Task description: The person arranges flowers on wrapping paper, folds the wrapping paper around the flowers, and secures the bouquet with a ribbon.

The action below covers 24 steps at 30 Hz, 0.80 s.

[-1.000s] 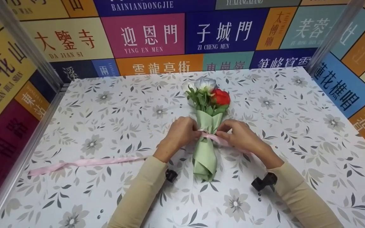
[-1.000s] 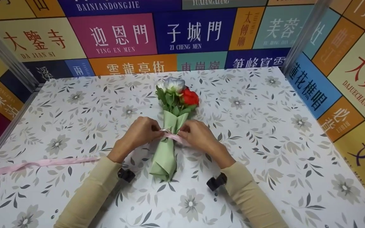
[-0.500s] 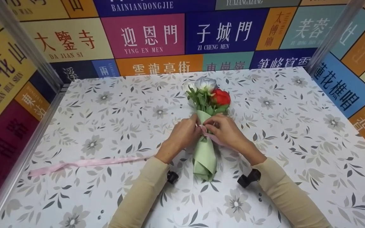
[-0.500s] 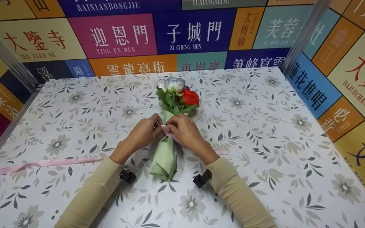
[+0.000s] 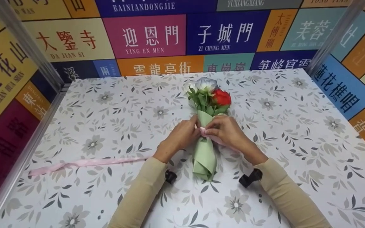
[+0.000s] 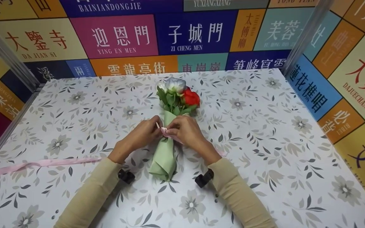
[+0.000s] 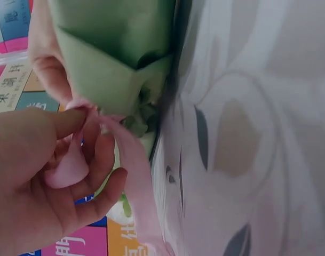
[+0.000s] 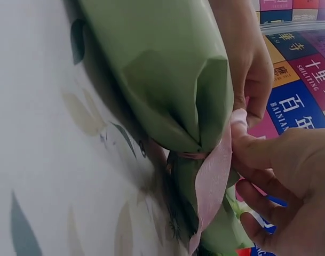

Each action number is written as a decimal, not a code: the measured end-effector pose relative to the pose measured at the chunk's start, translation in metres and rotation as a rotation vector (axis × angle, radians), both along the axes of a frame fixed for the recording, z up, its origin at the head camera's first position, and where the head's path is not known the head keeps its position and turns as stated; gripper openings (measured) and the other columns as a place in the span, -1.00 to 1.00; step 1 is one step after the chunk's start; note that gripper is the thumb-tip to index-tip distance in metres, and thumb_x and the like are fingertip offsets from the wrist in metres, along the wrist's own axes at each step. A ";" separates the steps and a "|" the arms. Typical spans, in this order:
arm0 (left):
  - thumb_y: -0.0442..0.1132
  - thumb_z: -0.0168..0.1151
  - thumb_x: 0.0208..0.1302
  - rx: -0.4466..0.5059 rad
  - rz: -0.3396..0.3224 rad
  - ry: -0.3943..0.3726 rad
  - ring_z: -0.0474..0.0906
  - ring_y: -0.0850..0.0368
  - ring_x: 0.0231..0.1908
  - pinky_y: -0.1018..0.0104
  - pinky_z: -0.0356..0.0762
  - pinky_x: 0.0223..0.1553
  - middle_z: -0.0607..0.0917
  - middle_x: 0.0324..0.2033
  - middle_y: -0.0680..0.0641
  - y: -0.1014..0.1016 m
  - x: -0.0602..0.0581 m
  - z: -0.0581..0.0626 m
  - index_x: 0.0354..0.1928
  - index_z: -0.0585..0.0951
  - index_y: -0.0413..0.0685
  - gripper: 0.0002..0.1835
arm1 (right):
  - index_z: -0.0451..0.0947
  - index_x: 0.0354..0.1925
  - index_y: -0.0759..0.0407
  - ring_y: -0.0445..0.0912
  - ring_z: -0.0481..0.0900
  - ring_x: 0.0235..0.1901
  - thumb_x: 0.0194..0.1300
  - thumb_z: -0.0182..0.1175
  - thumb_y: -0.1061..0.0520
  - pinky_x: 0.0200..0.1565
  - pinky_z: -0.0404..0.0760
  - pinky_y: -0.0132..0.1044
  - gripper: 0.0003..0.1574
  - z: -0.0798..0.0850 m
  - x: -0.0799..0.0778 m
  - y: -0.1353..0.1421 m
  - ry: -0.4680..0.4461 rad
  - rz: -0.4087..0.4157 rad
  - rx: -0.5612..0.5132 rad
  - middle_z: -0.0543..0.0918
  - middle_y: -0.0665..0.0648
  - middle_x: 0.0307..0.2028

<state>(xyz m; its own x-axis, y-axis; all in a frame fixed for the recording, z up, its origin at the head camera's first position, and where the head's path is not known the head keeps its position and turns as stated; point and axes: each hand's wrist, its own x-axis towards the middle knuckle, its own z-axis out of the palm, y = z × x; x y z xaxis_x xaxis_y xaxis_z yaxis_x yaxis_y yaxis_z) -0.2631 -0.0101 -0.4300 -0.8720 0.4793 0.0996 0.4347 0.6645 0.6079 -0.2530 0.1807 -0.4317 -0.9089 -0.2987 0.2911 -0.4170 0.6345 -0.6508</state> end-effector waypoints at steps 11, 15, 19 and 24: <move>-0.21 0.08 0.49 0.034 -0.070 -0.064 0.47 0.14 -0.45 0.29 0.43 -0.34 0.52 -0.51 0.01 -0.004 -0.003 -0.002 -0.09 0.51 -0.15 -0.85 | 0.70 -0.38 0.18 0.04 0.57 -0.16 0.15 0.44 0.17 0.00 0.46 -0.12 -0.89 0.002 0.001 0.006 -0.073 0.063 0.015 0.75 0.13 -0.33; -0.23 0.09 0.49 0.054 -0.080 -0.067 0.48 0.13 -0.44 0.28 0.45 -0.33 0.56 -0.49 -0.04 -0.005 -0.003 -0.002 -0.08 0.51 -0.16 -0.86 | 0.69 -0.37 0.19 0.02 0.56 -0.16 0.17 0.43 0.19 -0.01 0.45 -0.13 -0.90 0.003 -0.001 0.007 -0.086 0.076 0.010 0.73 0.15 -0.33; -0.24 0.11 0.48 0.067 -0.108 -0.041 0.52 0.12 -0.41 0.27 0.48 -0.31 0.66 -0.43 -0.13 -0.007 -0.005 -0.003 -0.10 0.52 -0.16 -0.87 | 0.70 -0.39 0.19 -0.03 0.59 -0.18 0.17 0.43 0.21 -0.02 0.50 -0.17 -0.92 0.003 -0.002 0.008 -0.115 0.076 -0.031 0.73 0.14 -0.33; -0.28 0.12 0.46 0.096 -0.161 -0.031 0.57 0.09 -0.36 0.26 0.51 -0.26 0.71 -0.35 -0.17 -0.011 -0.008 -0.003 -0.13 0.52 -0.17 -0.91 | 0.70 -0.41 0.19 -0.02 0.63 -0.17 0.17 0.43 0.23 -0.04 0.56 -0.16 -0.93 0.004 -0.003 0.009 -0.114 0.084 -0.047 0.72 0.15 -0.35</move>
